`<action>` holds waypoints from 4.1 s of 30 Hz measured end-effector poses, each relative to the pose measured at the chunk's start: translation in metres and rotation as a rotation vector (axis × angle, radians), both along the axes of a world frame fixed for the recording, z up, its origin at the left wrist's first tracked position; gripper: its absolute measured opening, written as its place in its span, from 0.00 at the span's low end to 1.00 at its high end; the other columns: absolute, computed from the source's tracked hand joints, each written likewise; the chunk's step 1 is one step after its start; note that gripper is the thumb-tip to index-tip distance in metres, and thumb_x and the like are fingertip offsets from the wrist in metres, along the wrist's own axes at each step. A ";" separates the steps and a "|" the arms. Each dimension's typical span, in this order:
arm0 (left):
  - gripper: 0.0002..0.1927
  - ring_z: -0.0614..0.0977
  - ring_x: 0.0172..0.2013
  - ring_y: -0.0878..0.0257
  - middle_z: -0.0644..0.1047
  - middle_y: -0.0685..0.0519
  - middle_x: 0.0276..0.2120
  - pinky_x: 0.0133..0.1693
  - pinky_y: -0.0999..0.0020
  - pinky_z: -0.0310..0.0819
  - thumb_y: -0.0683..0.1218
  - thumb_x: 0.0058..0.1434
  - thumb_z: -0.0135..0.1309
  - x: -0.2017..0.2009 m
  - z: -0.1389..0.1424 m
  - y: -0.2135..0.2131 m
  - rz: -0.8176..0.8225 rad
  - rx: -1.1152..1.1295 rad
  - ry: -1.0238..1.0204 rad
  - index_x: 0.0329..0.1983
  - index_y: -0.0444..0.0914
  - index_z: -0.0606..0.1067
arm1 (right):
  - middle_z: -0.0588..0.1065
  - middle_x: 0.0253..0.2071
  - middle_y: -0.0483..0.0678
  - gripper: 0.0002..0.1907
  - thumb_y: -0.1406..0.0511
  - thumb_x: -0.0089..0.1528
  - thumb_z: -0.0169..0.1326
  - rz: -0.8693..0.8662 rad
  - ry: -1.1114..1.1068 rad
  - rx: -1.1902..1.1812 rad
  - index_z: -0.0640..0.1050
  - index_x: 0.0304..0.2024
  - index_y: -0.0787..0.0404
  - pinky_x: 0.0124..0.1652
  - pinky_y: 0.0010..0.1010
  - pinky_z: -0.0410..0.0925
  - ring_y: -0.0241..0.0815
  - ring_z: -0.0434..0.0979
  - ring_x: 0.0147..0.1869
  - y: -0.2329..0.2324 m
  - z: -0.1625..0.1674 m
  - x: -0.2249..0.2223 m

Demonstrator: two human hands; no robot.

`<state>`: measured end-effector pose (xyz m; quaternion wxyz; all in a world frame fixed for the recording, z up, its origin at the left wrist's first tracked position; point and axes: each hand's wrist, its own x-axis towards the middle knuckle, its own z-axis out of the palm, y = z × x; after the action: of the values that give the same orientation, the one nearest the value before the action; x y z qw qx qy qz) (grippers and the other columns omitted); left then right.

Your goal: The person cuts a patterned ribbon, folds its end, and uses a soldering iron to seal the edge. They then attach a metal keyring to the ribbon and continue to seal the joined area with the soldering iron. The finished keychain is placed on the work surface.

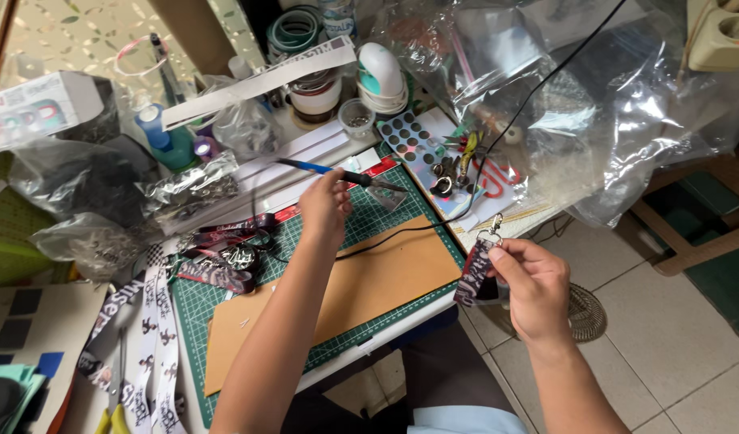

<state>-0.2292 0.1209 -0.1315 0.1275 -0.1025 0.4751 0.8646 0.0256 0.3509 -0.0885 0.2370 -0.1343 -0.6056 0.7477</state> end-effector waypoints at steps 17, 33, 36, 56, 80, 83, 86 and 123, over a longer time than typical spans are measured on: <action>0.08 0.86 0.27 0.64 0.83 0.51 0.27 0.30 0.74 0.79 0.39 0.60 0.58 0.140 0.097 -0.020 -0.194 -0.451 1.294 0.41 0.30 0.79 | 0.81 0.34 0.47 0.08 0.70 0.65 0.58 -0.108 -0.004 0.148 0.80 0.43 0.72 0.35 0.19 0.69 0.30 0.78 0.34 -0.007 0.005 -0.013; 0.11 0.82 0.22 0.62 0.80 0.50 0.25 0.25 0.70 0.74 0.38 0.54 0.62 0.154 0.106 -0.019 -0.184 -0.610 1.427 0.41 0.33 0.79 | 0.79 0.31 0.51 0.04 0.73 0.62 0.61 -0.340 0.167 0.995 0.79 0.38 0.71 0.31 0.26 0.70 0.35 0.78 0.30 -0.034 0.049 -0.013; 0.11 0.83 0.24 0.61 0.82 0.48 0.28 0.26 0.71 0.75 0.38 0.56 0.62 0.152 0.105 -0.019 -0.190 -0.579 1.433 0.42 0.33 0.77 | 0.79 0.31 0.51 0.05 0.73 0.62 0.61 -0.336 0.160 0.982 0.79 0.38 0.71 0.31 0.26 0.70 0.35 0.78 0.30 -0.034 0.048 -0.013; 0.23 0.70 0.12 0.63 0.69 0.55 0.13 0.13 0.68 0.55 0.56 0.65 0.54 -0.038 0.005 -0.007 -0.206 -0.551 0.053 0.19 0.39 0.68 | 0.79 0.32 0.50 0.07 0.73 0.63 0.58 0.128 0.003 -0.044 0.81 0.42 0.73 0.35 0.23 0.67 0.34 0.76 0.32 -0.010 -0.019 -0.001; 0.09 0.77 0.30 0.63 0.79 0.50 0.31 0.35 0.65 0.72 0.46 0.69 0.52 0.183 0.078 -0.008 -0.541 -0.597 0.760 0.44 0.34 0.75 | 0.80 0.33 0.44 0.08 0.71 0.63 0.58 0.304 -0.056 0.325 0.82 0.43 0.70 0.33 0.21 0.69 0.28 0.76 0.34 -0.056 0.007 -0.002; 0.08 0.79 0.32 0.57 0.78 0.45 0.32 0.37 0.63 0.74 0.44 0.70 0.48 0.199 0.065 -0.014 -0.434 -0.604 0.853 0.45 0.33 0.71 | 0.80 0.34 0.43 0.08 0.70 0.62 0.59 0.333 0.014 0.522 0.82 0.42 0.69 0.34 0.21 0.70 0.28 0.77 0.34 -0.063 0.010 0.000; 0.10 0.79 0.32 0.57 0.78 0.44 0.32 0.37 0.62 0.74 0.45 0.70 0.48 0.204 0.050 -0.022 -0.407 -0.709 0.735 0.44 0.32 0.72 | 0.81 0.34 0.44 0.08 0.69 0.63 0.58 0.422 -0.057 0.473 0.82 0.42 0.69 0.36 0.22 0.71 0.30 0.78 0.35 -0.071 0.004 -0.008; 0.09 0.79 0.45 0.70 0.80 0.53 0.44 0.49 0.72 0.76 0.40 0.76 0.52 0.208 0.112 -0.129 -0.632 -0.223 0.640 0.52 0.30 0.77 | 0.79 0.40 0.55 0.15 0.65 0.69 0.51 1.271 -0.157 -0.724 0.75 0.51 0.72 0.46 0.32 0.73 0.45 0.82 0.43 -0.131 0.025 -0.008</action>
<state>-0.0216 -0.0086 -0.0197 0.2198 0.3064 0.5887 0.7150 0.0180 0.2199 -0.0637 -0.3454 0.1200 -0.2970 0.8821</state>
